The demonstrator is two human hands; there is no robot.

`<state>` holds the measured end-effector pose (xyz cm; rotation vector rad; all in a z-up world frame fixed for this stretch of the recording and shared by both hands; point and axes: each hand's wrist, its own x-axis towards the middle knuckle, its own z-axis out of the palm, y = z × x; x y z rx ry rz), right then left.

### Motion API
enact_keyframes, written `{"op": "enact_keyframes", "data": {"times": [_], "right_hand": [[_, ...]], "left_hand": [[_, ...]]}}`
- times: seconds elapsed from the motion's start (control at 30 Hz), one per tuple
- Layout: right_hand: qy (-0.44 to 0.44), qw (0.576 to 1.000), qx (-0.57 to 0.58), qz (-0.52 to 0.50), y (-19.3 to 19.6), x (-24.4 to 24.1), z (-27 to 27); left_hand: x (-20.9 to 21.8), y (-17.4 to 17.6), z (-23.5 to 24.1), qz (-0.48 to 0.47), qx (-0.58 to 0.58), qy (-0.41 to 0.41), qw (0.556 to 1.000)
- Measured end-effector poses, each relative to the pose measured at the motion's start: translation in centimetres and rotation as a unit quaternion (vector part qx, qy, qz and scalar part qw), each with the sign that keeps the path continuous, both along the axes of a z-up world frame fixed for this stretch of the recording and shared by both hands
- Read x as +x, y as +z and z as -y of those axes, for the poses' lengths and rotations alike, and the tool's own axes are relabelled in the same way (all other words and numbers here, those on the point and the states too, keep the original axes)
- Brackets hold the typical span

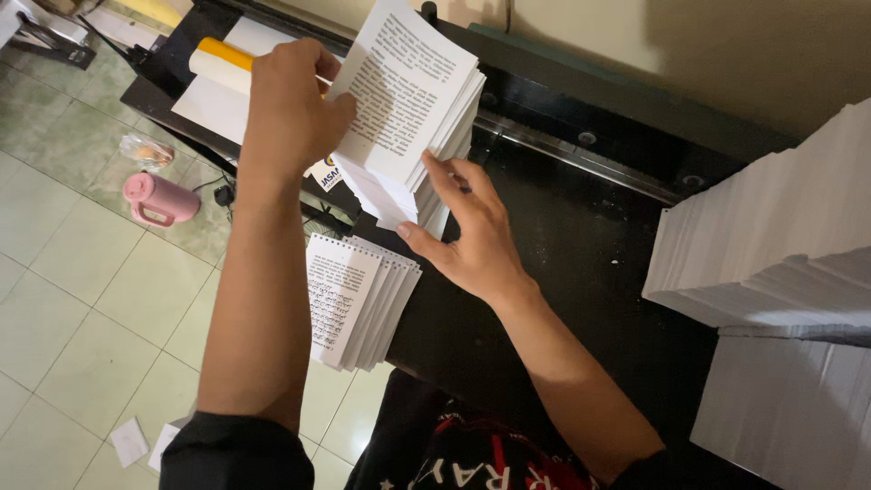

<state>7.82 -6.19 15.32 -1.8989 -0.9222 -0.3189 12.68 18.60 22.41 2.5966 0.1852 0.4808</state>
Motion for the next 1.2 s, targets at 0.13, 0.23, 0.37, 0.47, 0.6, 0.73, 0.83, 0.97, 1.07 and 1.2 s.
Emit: {"op": "enact_keyframes", "data": {"times": [0.13, 0.23, 0.37, 0.47, 0.6, 0.73, 0.83, 0.97, 1.07, 1.2], "right_hand": [[-0.042, 0.997, 0.052, -0.029, -0.7, 0.6, 0.7], [-0.064, 0.976, 0.173, -0.117, -1.0, 1.2, 1.4], [0.012, 0.929, 0.309, -0.202, 1.1, 0.7, 3.5], [0.054, 0.919, 0.327, -0.215, 3.7, -1.1, 5.7], [-0.049, 0.932, 0.255, -0.254, -3.2, -2.4, 11.5], [-0.114, 0.928, 0.213, -0.285, -10.6, -5.2, 13.8], [-0.183, 0.933, 0.143, -0.276, -12.9, -6.8, 14.9], [-0.189, 0.922, 0.193, -0.278, -14.2, -8.0, 15.0], [-0.185, 0.921, 0.214, -0.268, -14.0, -8.0, 15.5], [-0.191, 0.908, 0.243, -0.284, -15.8, -8.1, 14.3]], "left_hand": [[-2.4, 4.1, 0.9, -0.022, -0.124, -0.020, 0.992], [-4.8, 7.5, 1.6, -0.074, -0.201, -0.044, 0.976], [-7.9, 8.5, 4.2, -0.011, -0.400, -0.130, 0.907], [-9.0, 4.8, 8.0, 0.025, -0.455, -0.206, 0.866], [-9.5, -7.0, 15.3, 0.077, -0.511, -0.266, 0.813], [-9.2, -16.6, 18.8, -0.024, -0.527, -0.288, 0.799], [-8.9, -21.4, 19.5, -0.029, -0.518, -0.294, 0.803], [-9.9, -19.9, 20.9, -0.056, -0.556, -0.291, 0.777], [-10.1, -19.2, 21.3, -0.044, -0.534, -0.291, 0.792], [-10.9, -20.7, 22.3, -0.023, -0.525, -0.266, 0.809]]}}
